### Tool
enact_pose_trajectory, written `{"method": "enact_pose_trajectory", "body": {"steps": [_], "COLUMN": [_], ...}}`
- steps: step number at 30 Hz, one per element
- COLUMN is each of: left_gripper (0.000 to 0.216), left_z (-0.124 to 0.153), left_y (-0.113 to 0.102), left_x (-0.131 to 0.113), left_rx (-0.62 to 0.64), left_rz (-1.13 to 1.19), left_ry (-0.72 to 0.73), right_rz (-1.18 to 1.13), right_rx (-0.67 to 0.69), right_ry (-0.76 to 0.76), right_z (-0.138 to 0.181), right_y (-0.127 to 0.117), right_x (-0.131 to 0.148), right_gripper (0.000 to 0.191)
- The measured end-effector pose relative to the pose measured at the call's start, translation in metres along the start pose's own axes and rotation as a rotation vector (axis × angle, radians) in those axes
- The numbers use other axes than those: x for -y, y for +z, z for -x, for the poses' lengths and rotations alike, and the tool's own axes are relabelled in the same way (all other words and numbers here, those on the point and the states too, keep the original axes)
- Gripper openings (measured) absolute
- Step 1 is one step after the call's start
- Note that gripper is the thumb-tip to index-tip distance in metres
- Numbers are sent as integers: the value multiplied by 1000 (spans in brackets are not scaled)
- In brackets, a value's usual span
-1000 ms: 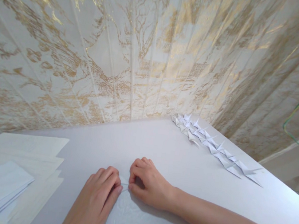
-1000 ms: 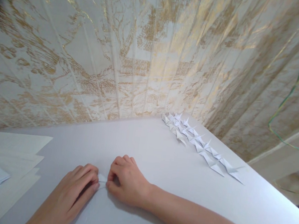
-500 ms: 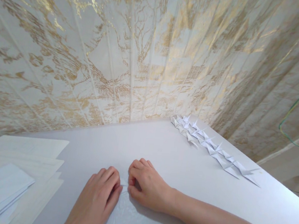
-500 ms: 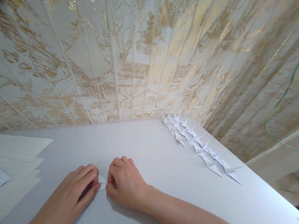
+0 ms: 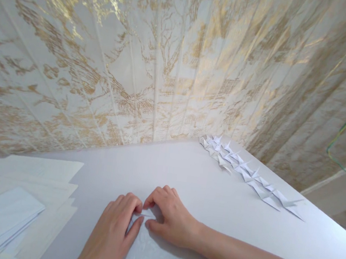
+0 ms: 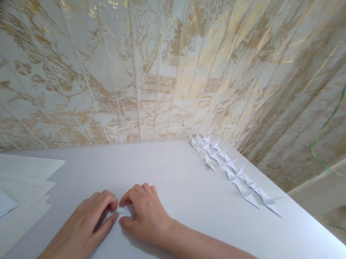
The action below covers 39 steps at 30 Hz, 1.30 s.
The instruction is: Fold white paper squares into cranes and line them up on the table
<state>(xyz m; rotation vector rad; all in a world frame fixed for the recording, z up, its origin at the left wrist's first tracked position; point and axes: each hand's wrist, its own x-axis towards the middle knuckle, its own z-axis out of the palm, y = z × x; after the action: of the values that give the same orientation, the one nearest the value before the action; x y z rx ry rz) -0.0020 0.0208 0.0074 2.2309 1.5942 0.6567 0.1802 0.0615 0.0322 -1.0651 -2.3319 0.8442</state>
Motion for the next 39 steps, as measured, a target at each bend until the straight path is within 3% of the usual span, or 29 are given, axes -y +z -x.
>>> {"method": "enact_pose_trajectory", "body": {"steps": [7,12,18,28,39], "left_gripper": [9,10,16,13,36], "left_z": [-1,1,4,5,2], "left_y": [-6,-3,5,-3,-7], "left_x": [-2,-1,-5,-22,-21], "left_rx": [68,63,5,2,13], "left_rz": [32,17,-34,21,152], "left_ry": [15,22,23,-84,-152], "right_rz": [-66,-8,105,44,-5], "right_rx": [45,-44,-70,-48,0], "right_ry": [59,67,21,-25,-53], "right_z": [-1,-2,-1,1,2], "right_y": [-4,5,17,17,15], "right_x": [2,4,5,4,-2], "right_gripper": [42,27,22,34,39]}}
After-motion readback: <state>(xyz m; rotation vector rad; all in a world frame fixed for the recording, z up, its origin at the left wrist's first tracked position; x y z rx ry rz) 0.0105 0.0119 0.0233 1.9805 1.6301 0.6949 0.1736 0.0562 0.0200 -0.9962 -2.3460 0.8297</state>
